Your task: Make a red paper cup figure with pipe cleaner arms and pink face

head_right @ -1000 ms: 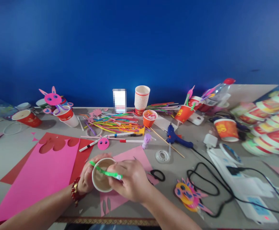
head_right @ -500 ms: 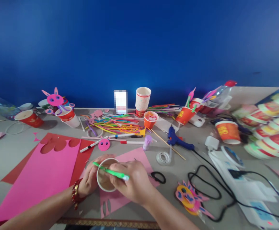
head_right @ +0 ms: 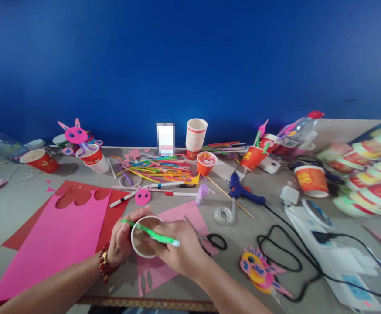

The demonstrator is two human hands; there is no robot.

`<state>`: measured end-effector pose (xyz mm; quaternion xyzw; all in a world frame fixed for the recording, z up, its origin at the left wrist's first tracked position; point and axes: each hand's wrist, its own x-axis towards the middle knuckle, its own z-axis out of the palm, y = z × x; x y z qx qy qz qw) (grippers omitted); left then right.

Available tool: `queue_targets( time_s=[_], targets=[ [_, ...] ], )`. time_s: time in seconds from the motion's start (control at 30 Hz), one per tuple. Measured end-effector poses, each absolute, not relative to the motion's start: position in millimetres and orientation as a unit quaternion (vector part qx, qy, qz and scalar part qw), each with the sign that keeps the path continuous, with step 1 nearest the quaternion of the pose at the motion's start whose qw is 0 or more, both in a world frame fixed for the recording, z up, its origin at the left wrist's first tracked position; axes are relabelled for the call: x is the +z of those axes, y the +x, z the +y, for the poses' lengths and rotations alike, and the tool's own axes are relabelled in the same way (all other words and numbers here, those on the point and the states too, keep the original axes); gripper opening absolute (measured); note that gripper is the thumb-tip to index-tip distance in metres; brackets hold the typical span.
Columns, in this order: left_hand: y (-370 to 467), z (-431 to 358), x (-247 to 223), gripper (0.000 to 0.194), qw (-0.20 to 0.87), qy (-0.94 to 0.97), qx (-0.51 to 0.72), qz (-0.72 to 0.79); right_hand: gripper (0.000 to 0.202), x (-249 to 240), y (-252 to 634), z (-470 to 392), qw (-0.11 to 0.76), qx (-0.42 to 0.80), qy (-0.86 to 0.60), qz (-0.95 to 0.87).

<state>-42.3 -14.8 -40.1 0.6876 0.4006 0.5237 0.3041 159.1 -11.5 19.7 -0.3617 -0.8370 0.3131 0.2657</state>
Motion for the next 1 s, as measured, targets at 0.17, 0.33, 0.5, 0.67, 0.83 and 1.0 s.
queue_targets(
  time_s=[0.17, 0.33, 0.5, 0.67, 0.83, 1.0],
  targets=[
    [-42.3, -14.9, -42.8, 0.048, 0.316, 0.681, 0.509, 0.421, 0.025, 20.6, 160.9, -10.4, 0.243, 0.303, -0.364, -0.847],
    [-41.2, -13.8, -36.9, 0.051, 0.350, 0.721, 0.486, 0.349, 0.026, 15.4, 162.3, -10.5, 0.206, 0.271, -0.350, -0.873],
    [-40.0, -10.6, -26.4, 0.049, 0.283, 0.790, 0.450, 0.305, 0.024, 11.4, 160.9, -8.6, 0.189, 0.246, -0.385, -0.869],
    [-42.7, -10.9, -24.8, 0.046, 0.220, 0.788, 0.458, 0.349, 0.031, 15.9, 159.0, -8.4, 0.212, 0.299, -0.394, -0.843],
    [-46.9, -13.7, -24.5, 0.046, 0.249, 0.757, 0.473, 0.377, 0.032, 11.5, 157.1, -8.8, 0.196, 0.293, -0.418, -0.837],
    [-47.8, -8.7, -21.2, 0.051, 0.304, 0.768, 0.452, 0.335, 0.025, 6.7, 156.7, -6.2, 0.203, 0.314, -0.403, -0.835]
  ],
)
